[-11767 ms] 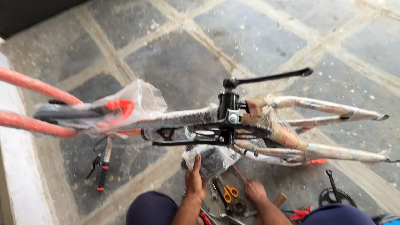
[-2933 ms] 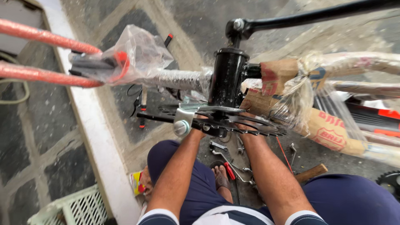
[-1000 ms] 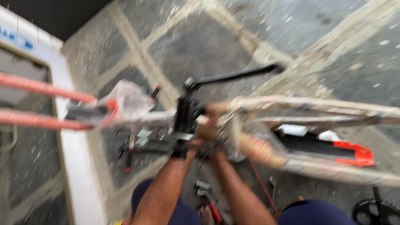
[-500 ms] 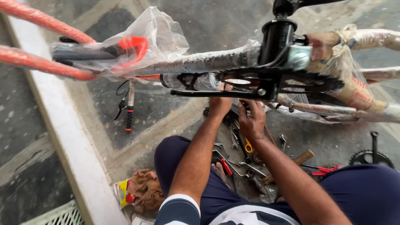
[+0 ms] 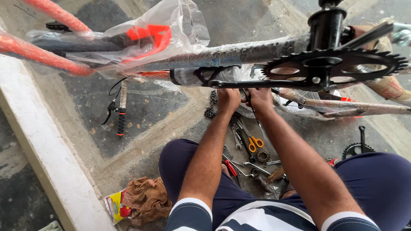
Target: The person sits on the floor and assembles a bicycle chain onto the crankset of a partially wrapped bicycle frame. They use a pair of pliers to manipulate the chain and a wrench to tighten the crankset bolts.
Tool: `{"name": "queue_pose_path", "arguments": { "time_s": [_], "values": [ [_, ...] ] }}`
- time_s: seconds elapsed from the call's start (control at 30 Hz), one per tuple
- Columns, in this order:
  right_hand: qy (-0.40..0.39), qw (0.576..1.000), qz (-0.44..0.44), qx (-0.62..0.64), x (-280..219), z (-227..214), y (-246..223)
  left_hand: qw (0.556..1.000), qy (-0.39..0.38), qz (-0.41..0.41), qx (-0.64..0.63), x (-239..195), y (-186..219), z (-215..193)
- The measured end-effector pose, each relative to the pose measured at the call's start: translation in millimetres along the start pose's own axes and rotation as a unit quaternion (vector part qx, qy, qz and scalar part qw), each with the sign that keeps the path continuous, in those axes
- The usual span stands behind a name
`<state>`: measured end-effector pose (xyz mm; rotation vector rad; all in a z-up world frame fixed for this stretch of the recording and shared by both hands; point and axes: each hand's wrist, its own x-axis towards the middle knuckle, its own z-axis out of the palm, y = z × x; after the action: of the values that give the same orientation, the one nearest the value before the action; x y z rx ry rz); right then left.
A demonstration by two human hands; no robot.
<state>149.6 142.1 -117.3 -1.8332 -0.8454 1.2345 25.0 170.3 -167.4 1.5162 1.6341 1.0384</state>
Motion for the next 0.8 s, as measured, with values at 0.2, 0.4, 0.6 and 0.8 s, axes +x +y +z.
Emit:
{"name": "queue_pose_path", "arguments": {
  "time_s": [0.2,0.4,0.6,0.8],
  "values": [
    [-0.126,0.954,0.144,0.232,6,-3,20,0.998,0.015,0.051,0.028,-4,-2,3],
    [-0.135,0.929,0.173,0.299,-12,7,16,0.878,-0.046,-0.299,-0.371,-2,19,-14],
    [-0.122,0.935,0.196,0.270,-2,13,25,0.840,-0.025,-0.292,-0.456,-5,25,-11],
    [-0.195,0.899,0.217,0.326,-4,31,6,0.841,-0.011,-0.304,-0.448,-2,12,6]
  ]
}}
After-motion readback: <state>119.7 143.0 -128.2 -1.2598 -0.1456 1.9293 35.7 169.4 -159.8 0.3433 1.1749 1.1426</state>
